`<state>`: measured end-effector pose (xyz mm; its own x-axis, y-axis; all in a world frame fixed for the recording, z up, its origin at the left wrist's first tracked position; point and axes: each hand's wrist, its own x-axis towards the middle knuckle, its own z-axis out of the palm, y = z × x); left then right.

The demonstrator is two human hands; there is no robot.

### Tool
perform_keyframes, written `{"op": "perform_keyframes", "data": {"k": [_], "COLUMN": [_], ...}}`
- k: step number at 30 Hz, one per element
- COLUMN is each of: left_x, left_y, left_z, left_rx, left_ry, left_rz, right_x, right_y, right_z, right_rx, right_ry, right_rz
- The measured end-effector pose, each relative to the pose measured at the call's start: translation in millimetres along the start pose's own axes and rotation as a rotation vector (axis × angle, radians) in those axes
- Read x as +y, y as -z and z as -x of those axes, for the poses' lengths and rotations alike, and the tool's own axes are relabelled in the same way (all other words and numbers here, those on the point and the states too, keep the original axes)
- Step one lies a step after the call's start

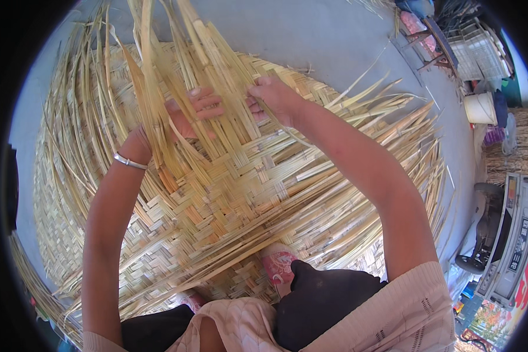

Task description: The person weaves a large flat basket using dried palm leaves. They interlace the leaves by hand, periodically adjusting the weave and pulling strands to tighten the pattern. The work progresses across the surface of the basket as new leaves are added.

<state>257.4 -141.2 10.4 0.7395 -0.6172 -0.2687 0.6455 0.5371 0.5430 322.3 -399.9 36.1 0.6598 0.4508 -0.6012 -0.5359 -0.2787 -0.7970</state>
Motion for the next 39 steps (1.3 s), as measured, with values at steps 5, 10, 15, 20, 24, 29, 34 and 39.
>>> {"op": "perform_keyframes", "data": {"k": [5,10,15,20,24,29,34,39], "left_x": [-6.9,-5.2,-5.4,-0.1,-14.3,-43.3,-76.0,-81.7], "left_y": [6.1,29.8,30.2,22.4,27.7,20.1,4.2,21.2], "left_z": [-5.4,12.4,44.0,82.8,119.4,150.3,154.5,149.5], "left_rx": [0.115,0.352,0.640,0.693,0.786,0.872,0.976,0.870], "left_ry": [-0.069,-0.352,-0.376,-0.316,-0.269,-0.075,0.204,0.239], "left_rz": [-0.029,0.009,-0.135,-0.075,-0.126,-0.315,-0.702,-0.897], "right_x": [-13.6,-36.3,-45.8,-47.5,-45.9,-49.2,-41.3,-18.0], "right_y": [-4.9,-5.5,-5.6,-1.2,8.9,3.0,-4.5,-4.5], "right_z": [6.9,-0.8,-9.1,-17.4,-9.9,-9.7,-17.5,-30.9], "right_rx": [-0.153,-0.232,-0.264,-0.276,-0.321,-0.323,-0.296,-0.336], "right_ry": [-0.001,-0.076,-0.099,0.004,0.068,0.079,-0.012,-0.067], "right_rz": [0.198,0.592,0.762,0.935,1.045,1.180,1.312,1.326]}}
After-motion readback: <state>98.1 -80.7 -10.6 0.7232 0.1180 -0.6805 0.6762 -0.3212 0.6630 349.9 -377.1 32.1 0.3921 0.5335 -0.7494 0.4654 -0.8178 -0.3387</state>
